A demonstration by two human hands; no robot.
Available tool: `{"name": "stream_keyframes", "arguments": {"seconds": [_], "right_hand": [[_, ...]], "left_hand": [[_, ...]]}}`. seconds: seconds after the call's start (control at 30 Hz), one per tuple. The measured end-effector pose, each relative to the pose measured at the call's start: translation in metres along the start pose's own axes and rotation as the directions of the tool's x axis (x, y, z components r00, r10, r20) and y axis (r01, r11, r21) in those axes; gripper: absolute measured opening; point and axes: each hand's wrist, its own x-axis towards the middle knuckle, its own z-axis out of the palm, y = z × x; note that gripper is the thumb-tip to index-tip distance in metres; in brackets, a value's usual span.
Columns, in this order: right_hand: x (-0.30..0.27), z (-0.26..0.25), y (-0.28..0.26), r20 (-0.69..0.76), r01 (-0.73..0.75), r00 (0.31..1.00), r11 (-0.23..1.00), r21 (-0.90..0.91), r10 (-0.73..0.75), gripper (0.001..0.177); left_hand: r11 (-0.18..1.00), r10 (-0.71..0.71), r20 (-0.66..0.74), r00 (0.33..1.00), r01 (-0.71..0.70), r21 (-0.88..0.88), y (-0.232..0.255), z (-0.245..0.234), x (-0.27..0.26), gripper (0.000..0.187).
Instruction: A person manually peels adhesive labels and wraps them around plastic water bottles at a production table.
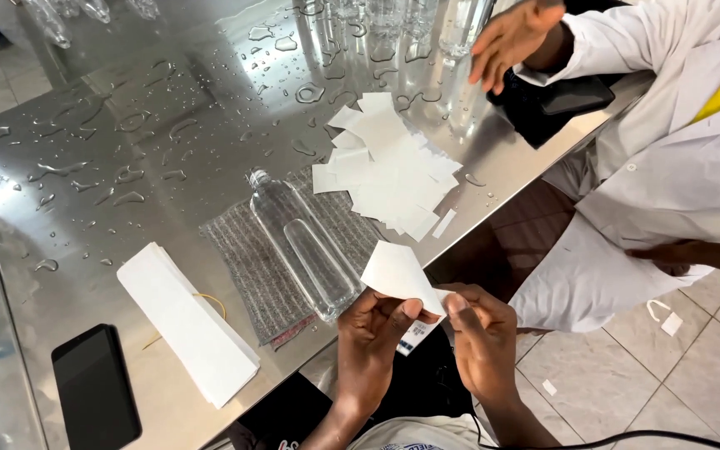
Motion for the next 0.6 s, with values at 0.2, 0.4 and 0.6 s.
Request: {"name": "stream_keyframes", "arguments": {"seconds": [0.2, 0.4, 0.6], "right_hand": [[0.019, -0.001, 0.007, -0.269, -0.048, 0.960, 0.993, 0.110, 0.076, 0.019], [0.040, -0.009, 0.023, -0.225, -0.146, 0.943, 0.911, 0.386, 0.246, 0.019], [0.035, 0.003, 0.023, -0.104, -0.244, 0.937, 0.838, 0.488, 0.333, 0.018]], "left_hand": [[0.997, 0.022, -0.029, 0.999, -0.024, -0.067, -0.005, -0.015, -0.008, 0.046], [0.991, -0.005, -0.143, 0.990, -0.014, -0.130, -0.014, -0.028, -0.015, 0.050], [0.964, 0.102, -0.089, 0.991, -0.121, -0.236, -0.037, -0.031, -0.007, 0.060]]}}
